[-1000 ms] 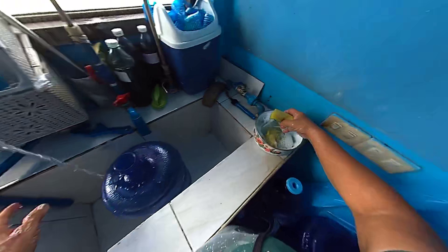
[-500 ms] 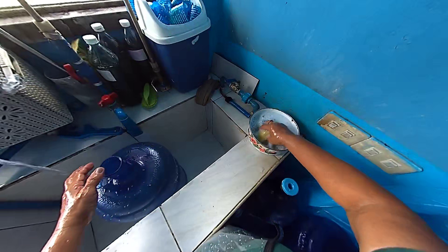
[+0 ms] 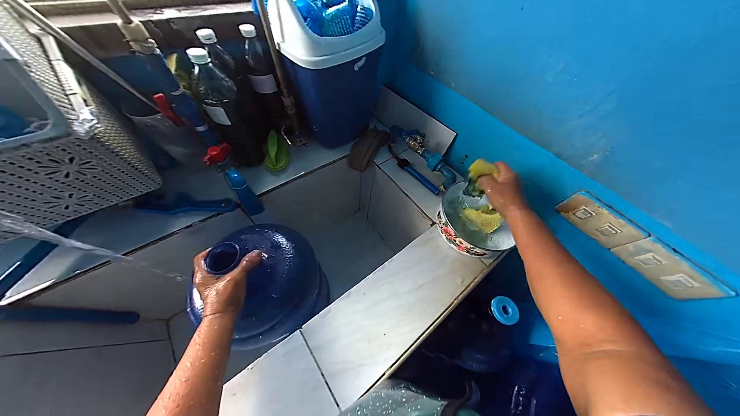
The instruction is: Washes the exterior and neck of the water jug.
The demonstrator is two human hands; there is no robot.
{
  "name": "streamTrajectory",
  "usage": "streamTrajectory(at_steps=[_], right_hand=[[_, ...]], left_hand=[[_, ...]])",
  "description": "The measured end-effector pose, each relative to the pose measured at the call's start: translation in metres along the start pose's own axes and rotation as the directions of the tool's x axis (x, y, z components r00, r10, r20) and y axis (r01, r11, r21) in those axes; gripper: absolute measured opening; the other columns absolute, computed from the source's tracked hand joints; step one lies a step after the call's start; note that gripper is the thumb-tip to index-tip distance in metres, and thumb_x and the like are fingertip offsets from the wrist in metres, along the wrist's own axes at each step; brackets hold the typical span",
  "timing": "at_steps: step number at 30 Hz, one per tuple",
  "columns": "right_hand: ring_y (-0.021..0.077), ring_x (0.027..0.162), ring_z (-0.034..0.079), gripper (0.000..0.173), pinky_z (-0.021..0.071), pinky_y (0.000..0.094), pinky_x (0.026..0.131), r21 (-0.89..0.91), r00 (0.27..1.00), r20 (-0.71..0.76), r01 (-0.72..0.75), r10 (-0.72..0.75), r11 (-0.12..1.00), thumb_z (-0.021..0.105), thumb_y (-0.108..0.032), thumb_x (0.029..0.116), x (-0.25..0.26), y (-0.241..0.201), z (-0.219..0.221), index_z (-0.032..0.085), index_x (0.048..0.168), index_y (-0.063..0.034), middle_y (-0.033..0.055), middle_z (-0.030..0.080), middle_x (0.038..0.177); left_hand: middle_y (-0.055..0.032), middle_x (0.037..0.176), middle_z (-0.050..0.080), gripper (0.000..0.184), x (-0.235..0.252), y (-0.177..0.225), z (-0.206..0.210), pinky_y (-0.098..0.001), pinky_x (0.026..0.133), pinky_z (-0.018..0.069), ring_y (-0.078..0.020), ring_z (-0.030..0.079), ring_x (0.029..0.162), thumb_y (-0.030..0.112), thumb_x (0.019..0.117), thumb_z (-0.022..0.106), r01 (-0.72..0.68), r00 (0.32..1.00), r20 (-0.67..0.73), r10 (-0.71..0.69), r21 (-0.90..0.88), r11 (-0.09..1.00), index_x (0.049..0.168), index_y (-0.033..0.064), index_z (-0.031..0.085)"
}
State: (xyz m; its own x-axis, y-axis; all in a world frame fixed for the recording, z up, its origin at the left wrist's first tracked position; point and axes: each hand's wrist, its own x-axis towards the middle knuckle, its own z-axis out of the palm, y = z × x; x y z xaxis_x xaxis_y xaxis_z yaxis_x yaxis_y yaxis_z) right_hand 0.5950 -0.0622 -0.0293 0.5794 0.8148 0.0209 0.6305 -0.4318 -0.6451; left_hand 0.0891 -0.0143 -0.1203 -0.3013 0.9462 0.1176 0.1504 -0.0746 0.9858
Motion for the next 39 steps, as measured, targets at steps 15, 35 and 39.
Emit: streamTrajectory(at_steps=[15,35,39], right_hand=[[0.012,0.057,0.064,0.027,0.0536,0.0268,0.047,0.766,0.918,0.386,-0.373,0.089,0.524,0.03,-0.019,0.1019,-0.071,-0.085,0.063,0.056,0.103,-0.0118,0.0026,0.069,0.079],[0.0401,0.12,0.063,0.029,0.0494,0.0628,0.102,0.279,0.312,0.706,0.702,-0.635,0.655,0.06,-0.021,0.1016,-0.149,-0.313,0.363,0.071,0.12,-0.0023,0.0229,0.067,0.125],[0.0398,0.115,0.066,0.016,0.0511,0.0521,0.104,0.494,-0.049,0.347,0.858,-0.936,0.138,0.067,-0.005,0.0847,-0.246,-0.262,0.352,0.074,0.096,0.0032,0.0228,0.073,0.108]], left_hand=[[0.001,0.105,0.073,0.071,0.026,-0.012,-0.046,-0.0335,0.089,0.0592,-0.013,0.07,0.101,0.027,0.0528,0.089,0.07,0.897,0.439,0.039,-0.229,0.971,0.115,0.0096,0.059],[-0.0109,0.091,0.074,0.051,0.029,-0.061,-0.101,-0.0375,0.081,0.0611,-0.0199,0.072,0.087,0.013,0.0633,0.082,-0.027,0.969,-0.229,-0.097,-0.487,0.873,0.107,-0.0031,0.061],[-0.0128,0.089,0.065,0.035,0.062,-0.047,-0.098,-0.0381,0.071,0.0586,-0.0193,0.066,0.078,-0.008,0.0809,0.069,0.119,0.806,-0.473,-0.357,-0.462,0.879,0.112,-0.0044,0.054]])
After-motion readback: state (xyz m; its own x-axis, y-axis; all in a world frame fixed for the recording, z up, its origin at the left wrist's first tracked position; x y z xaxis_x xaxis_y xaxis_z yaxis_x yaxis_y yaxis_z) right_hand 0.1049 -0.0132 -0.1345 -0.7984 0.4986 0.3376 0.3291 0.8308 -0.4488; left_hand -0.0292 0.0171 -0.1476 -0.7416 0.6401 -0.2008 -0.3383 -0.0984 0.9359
